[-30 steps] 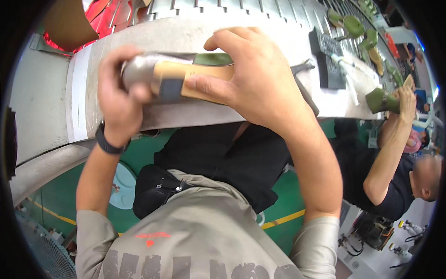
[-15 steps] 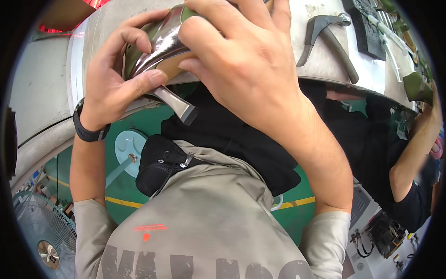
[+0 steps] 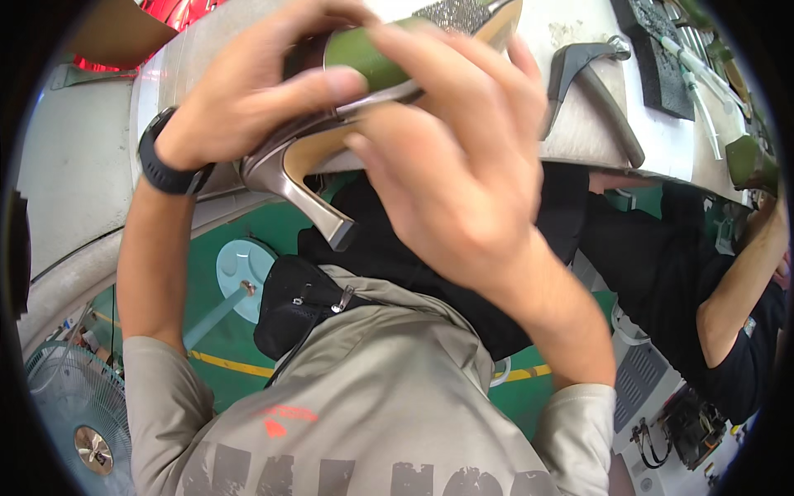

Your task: The person attaches outsoles and heels to lasted shoe uppers by hand and hammers the sole edges with a hammer.

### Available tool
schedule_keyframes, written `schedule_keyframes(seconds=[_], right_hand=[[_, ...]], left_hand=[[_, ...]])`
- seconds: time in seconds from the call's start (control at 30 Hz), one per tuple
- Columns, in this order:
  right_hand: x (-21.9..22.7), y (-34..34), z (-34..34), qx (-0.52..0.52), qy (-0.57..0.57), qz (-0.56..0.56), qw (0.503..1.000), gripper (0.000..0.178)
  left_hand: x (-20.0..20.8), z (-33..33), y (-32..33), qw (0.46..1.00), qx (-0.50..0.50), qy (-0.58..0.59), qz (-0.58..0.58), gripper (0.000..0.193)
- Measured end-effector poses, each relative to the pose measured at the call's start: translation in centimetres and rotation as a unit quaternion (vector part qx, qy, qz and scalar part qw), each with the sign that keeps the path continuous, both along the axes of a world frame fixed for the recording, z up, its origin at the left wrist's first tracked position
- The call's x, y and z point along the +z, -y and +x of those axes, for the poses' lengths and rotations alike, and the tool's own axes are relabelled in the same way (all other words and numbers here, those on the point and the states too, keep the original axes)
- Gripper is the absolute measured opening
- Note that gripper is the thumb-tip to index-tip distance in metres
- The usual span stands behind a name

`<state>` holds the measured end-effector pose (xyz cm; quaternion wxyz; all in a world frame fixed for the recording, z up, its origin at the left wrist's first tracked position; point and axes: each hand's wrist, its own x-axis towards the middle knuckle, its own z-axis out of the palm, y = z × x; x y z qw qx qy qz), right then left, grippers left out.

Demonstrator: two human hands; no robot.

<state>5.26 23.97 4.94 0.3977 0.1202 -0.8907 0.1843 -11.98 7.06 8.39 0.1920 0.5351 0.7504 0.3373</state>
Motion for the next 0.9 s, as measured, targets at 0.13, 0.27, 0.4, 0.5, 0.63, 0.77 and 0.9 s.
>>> schedule_keyframes(seconds=[0.13,0.27,0.4,0.5,0.63,0.77,0.9], right_hand=[[-2.0,1.8,7.1,0.044,0.120,-0.496,0.859,0.011],[-0.5,4.0,8.4,0.189,0.068,-0.755,0.624,0.049],[6.0,4.5,10.5,0.272,0.050,-0.778,0.564,0.072],[7.6,5.2,14.5,0.258,0.083,-0.794,0.544,0.073],[6.4,5.7,19.3,0.162,0.150,-0.795,0.565,0.056],[4.2,3.8,18.1,0.077,0.112,-0.884,0.448,0.056],[3.5,5.8,20.5,0.118,0.076,-0.867,0.479,0.056]], left_hand=[[1.2,0.3,-3.3,0.996,-0.037,0.033,-0.079,0.052],[0.2,4.2,-2.8,0.988,0.059,0.144,-0.005,0.054],[-0.7,13.1,-2.9,0.862,0.147,0.452,0.175,0.051],[-2.4,18.9,-1.3,0.796,0.174,0.566,0.124,0.054],[-5.7,24.0,-1.5,0.766,0.173,0.615,0.073,0.050],[-7.8,24.6,-2.1,0.722,0.187,0.664,-0.055,0.049],[-7.9,25.4,-1.6,0.761,0.183,0.621,-0.028,0.055]])
